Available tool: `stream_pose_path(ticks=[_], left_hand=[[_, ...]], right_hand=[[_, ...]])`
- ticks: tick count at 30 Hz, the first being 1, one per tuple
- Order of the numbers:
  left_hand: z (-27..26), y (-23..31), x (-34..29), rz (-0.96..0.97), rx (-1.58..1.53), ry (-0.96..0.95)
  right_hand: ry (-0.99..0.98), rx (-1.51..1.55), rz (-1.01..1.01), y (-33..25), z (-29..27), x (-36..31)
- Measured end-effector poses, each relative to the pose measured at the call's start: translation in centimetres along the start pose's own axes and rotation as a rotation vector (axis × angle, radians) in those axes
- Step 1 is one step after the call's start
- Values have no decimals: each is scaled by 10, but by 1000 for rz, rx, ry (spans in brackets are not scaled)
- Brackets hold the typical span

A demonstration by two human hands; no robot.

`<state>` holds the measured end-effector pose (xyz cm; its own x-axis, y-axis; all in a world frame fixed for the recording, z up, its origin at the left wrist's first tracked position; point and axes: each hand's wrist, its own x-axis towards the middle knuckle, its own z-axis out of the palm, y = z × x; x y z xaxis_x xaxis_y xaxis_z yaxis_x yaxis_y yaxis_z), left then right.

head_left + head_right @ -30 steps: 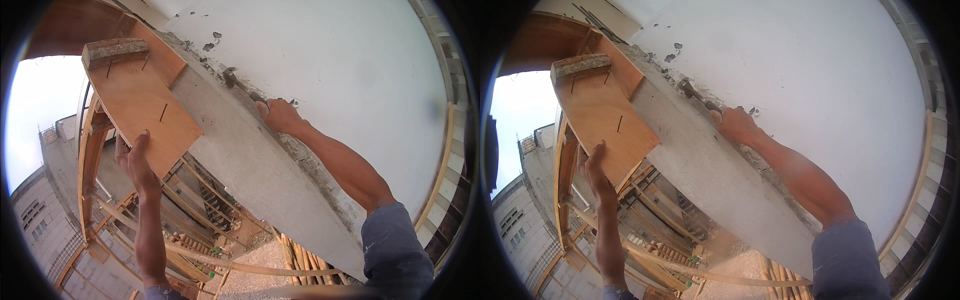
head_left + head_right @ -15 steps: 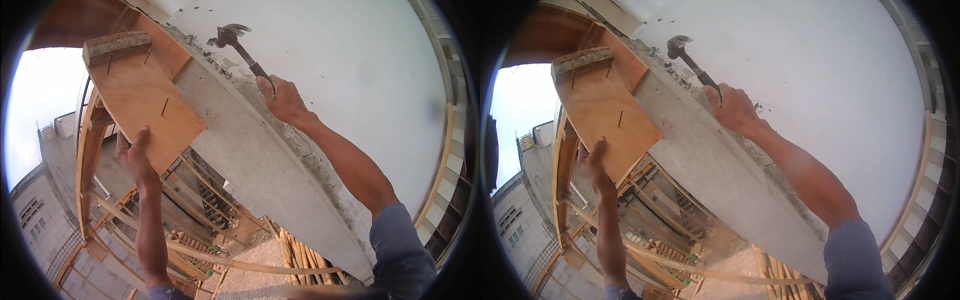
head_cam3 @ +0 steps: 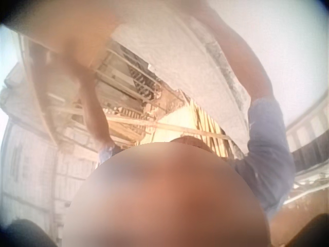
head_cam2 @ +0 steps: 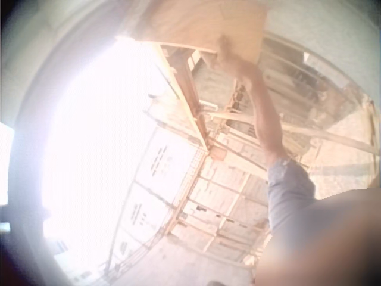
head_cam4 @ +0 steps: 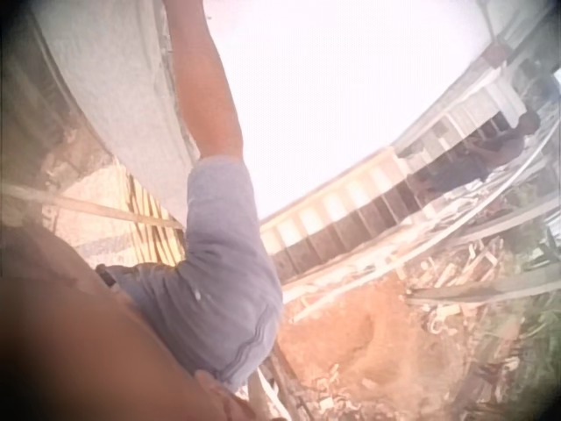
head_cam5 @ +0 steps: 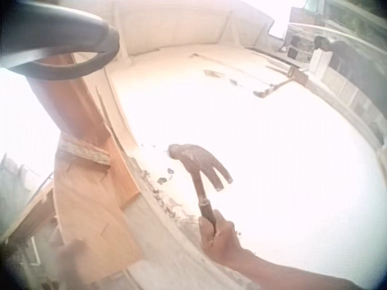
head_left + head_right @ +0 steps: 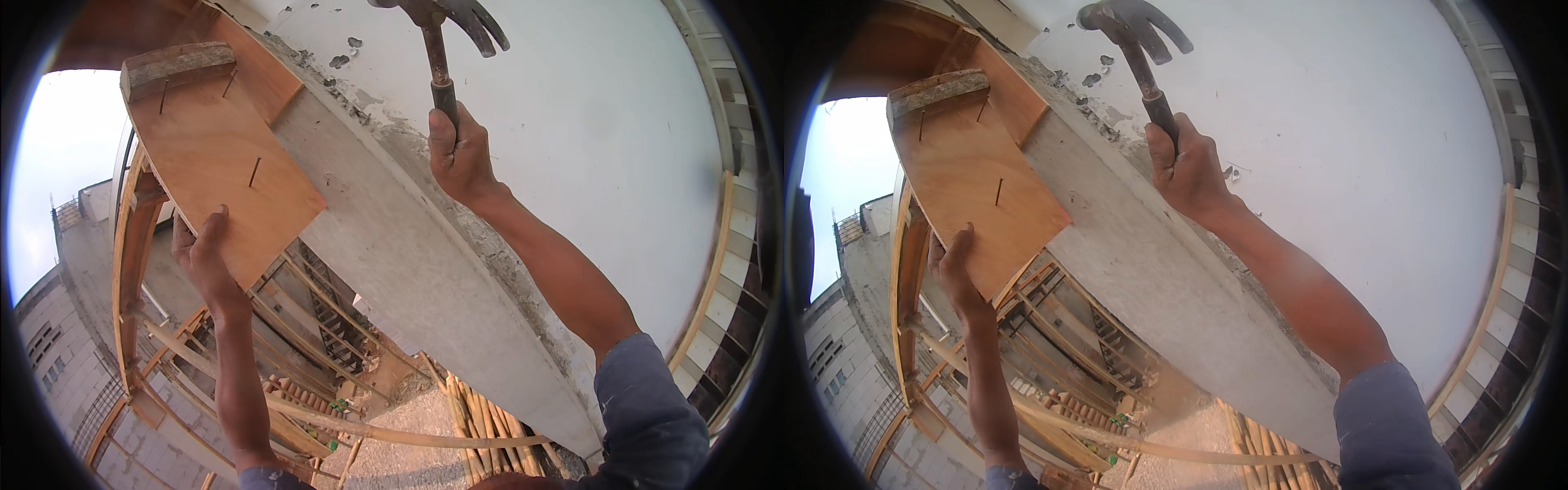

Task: The person uses a hammer to drive nails into wooden planks attached to a concrete wall. They position the planks, hammer nails, and occasionally measure the wall with a tape measure. The work is performed on bamboo scaffolding at a construction site.

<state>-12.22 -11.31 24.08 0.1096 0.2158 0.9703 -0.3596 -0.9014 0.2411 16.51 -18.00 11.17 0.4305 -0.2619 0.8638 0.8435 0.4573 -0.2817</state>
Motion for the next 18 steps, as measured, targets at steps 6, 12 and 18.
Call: stream_pose_path(ticks=[6, 12, 18], left_hand=[[0, -1, -2, 69, 28, 35], [0, -2, -2, 5, 21, -16], [-2, -2, -2, 68, 50, 13]], right_hand=[[-451, -517, 253, -4, -5, -1], [-50, 66, 133, 0, -7, 0], [-517, -367, 421, 0, 1, 1]])
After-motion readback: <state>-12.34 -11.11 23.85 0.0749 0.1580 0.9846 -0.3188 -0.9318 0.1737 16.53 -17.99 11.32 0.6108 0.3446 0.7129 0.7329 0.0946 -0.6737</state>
